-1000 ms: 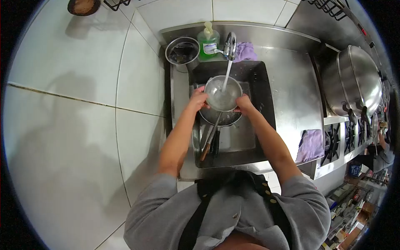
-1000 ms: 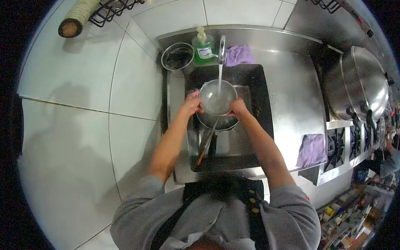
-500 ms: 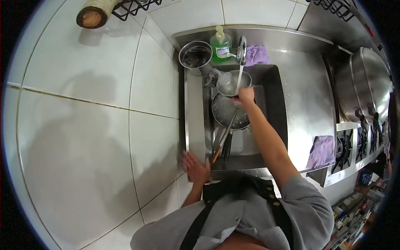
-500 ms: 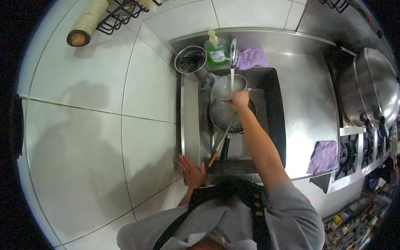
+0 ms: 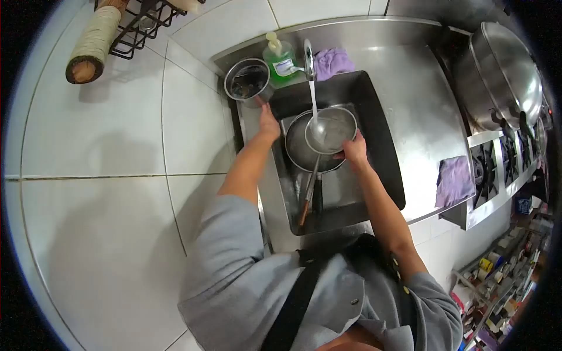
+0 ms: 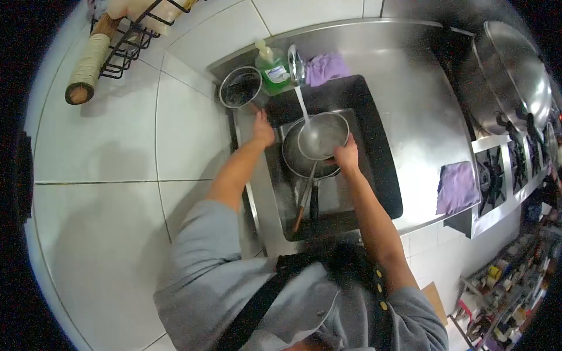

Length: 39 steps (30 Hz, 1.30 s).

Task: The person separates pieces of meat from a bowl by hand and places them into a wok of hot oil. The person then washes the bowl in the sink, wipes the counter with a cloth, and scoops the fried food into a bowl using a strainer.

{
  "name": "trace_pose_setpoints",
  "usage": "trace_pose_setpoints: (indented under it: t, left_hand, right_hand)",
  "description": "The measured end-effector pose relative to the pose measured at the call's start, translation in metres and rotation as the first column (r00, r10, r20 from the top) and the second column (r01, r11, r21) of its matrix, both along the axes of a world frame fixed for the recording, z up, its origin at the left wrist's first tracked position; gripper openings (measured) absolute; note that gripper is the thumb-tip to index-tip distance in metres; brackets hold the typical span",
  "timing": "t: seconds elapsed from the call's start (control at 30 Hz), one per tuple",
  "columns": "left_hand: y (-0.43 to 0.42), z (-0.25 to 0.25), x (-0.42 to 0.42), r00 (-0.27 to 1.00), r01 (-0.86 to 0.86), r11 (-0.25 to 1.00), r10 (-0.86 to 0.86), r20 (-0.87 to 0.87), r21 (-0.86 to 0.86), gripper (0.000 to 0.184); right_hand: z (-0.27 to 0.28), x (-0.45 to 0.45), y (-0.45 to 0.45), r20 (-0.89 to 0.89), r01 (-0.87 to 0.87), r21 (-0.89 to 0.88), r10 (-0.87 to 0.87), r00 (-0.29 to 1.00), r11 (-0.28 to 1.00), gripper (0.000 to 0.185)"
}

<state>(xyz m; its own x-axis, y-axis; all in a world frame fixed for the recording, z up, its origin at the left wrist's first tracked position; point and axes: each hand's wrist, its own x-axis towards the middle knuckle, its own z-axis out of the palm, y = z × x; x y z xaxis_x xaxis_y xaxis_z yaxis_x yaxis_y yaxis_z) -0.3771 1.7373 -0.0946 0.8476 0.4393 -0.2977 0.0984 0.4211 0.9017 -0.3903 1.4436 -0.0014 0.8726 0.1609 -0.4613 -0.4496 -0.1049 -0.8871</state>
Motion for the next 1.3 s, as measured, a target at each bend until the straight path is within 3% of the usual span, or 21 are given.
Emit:
trace_pose_setpoints:
  t: [0.07, 0.1, 0.13, 0.2, 0.27, 0.3, 0.37, 0.4, 0.43, 0.5, 0.57, 0.63, 0.7, 0.8, 0.9, 0.97, 1.0, 1.07, 1.17, 1.23, 1.3]
  left_hand:
    - [-0.038, -0.008, -0.041, 0.989, -0.091, 0.994, 0.098, -0.107, 0.067, 0.077]
    - [-0.064, -0.031, -0.088, 0.966, -0.244, 0.913, 0.196, -0.171, -0.328, 0.074]
    - [-0.090, -0.052, -0.135, 0.893, -0.449, 0.639, 0.336, -0.299, -0.625, 0.071]
    - [-0.104, -0.028, -0.164, 0.290, -0.712, -0.199, 0.790, -0.540, -0.673, 0.059]
    - [-0.134, 0.021, -0.182, -0.400, -0.176, -0.879, 0.475, -0.784, -0.443, 0.047]
    - [-0.143, 0.042, -0.186, -0.555, 0.252, -0.925, 0.104, -0.825, -0.286, 0.041]
    - [-0.116, 0.010, -0.170, -0.508, 0.833, -0.509, -0.547, -0.665, -0.218, 0.031]
    - [-0.111, 0.063, -0.128, -0.214, 0.972, -0.037, -0.543, -0.812, -0.232, 0.025]
    - [-0.110, 0.072, -0.103, 0.377, 0.856, -0.235, -0.327, -0.867, 0.461, 0.020]
    - [-0.117, 0.120, -0.051, 0.724, 0.666, -0.185, -0.069, -0.686, 0.722, 0.018]
    - [-0.114, 0.109, -0.023, 0.700, 0.658, -0.266, -0.132, -0.702, 0.705, 0.021]
    - [-0.123, 0.147, -0.005, 0.475, 0.829, -0.271, -0.121, -0.872, 0.490, 0.032]
    - [-0.135, 0.166, 0.018, 0.529, 0.815, -0.183, -0.151, -0.835, 0.549, 0.039]
    - [-0.143, 0.128, 0.045, 0.501, 0.699, -0.375, -0.352, -0.791, 0.609, 0.048]
    - [-0.136, 0.074, 0.047, 0.507, 0.484, -0.356, -0.631, -0.588, 0.799, 0.048]
    - [-0.149, 0.104, 0.047, 0.413, 0.484, -0.586, -0.503, -0.760, 0.650, 0.050]
    - [-0.121, 0.020, 0.065, 0.497, 0.302, -0.572, -0.588, -0.639, 0.762, 0.044]
    - [-0.146, 0.096, 0.044, 0.334, 0.511, -0.634, -0.477, -0.813, 0.581, 0.041]
    - [-0.124, 0.084, 0.022, 0.180, 0.699, -0.652, -0.238, -0.955, 0.294, 0.038]
    - [-0.100, 0.079, 0.012, 0.526, 0.532, -0.645, -0.256, -0.811, 0.549, 0.039]
    - [-0.085, 0.070, 0.003, 0.726, 0.492, -0.495, -0.221, -0.651, 0.717, 0.038]
  right_hand:
    - [-0.003, -0.004, 0.010, -0.012, 0.036, 0.051, -0.036, 0.999, 0.998, 0.052]
    - [0.004, -0.004, 0.012, -0.015, 0.054, 0.079, -0.053, 0.998, 0.995, 0.052]
    - [0.010, -0.001, 0.016, -0.012, 0.072, 0.112, -0.071, 0.997, 0.991, 0.052]
    - [0.010, 0.000, 0.020, -0.036, 0.099, 0.185, -0.094, 0.995, 0.978, 0.052]
    - [0.001, 0.009, 0.020, -0.064, 0.103, 0.256, -0.089, 0.994, 0.961, 0.052]
    - [-0.009, 0.011, 0.020, -0.073, 0.094, 0.255, -0.078, 0.994, 0.962, 0.052]
    - [-0.024, 0.018, 0.026, -0.079, 0.073, 0.265, -0.054, 0.995, 0.961, 0.051]
    - [-0.021, 0.019, 0.029, -0.093, 0.073, 0.279, -0.049, 0.994, 0.958, 0.050]
    - [-0.015, 0.015, 0.032, -0.104, 0.078, 0.286, -0.050, 0.993, 0.955, 0.049]
    - [-0.016, 0.019, 0.038, -0.167, 0.229, 0.322, -0.183, 0.969, 0.919, 0.044]
    - [0.000, 0.021, 0.026, -0.253, 0.345, 0.388, -0.261, 0.932, 0.855, 0.042]
    - [-0.070, 0.049, 0.018, -0.166, 0.192, 0.131, -0.170, 0.971, 0.973, 0.030]
    - [-0.046, 0.050, 0.003, -0.007, 0.217, -0.125, -0.220, 0.975, 0.968, 0.042]
    - [-0.052, 0.056, -0.002, -0.012, 0.314, -0.010, -0.314, 0.949, 0.949, 0.051]
    - [-0.036, 0.050, 0.008, -0.084, 0.092, -0.028, -0.094, 0.992, 0.995, 0.047]
    - [0.003, 0.037, 0.009, -0.322, 0.107, 0.226, -0.029, 0.946, 0.968, 0.045]
    - [0.011, 0.037, 0.012, -0.283, 0.014, -0.009, -0.016, 0.959, 1.000, 0.043]
    - [0.026, 0.025, 0.015, -0.298, 0.190, 0.098, -0.154, 0.942, 0.977, 0.040]
    - [-0.020, 0.021, 0.027, -0.261, 0.298, 0.182, -0.246, 0.933, 0.937, 0.041]
    - [-0.073, 0.027, 0.035, -0.125, 0.088, 0.081, -0.078, 0.989, 0.993, 0.037]
    - [-0.040, 0.032, 0.026, -0.354, -0.036, 0.048, 0.051, 0.934, 0.998, 0.037]
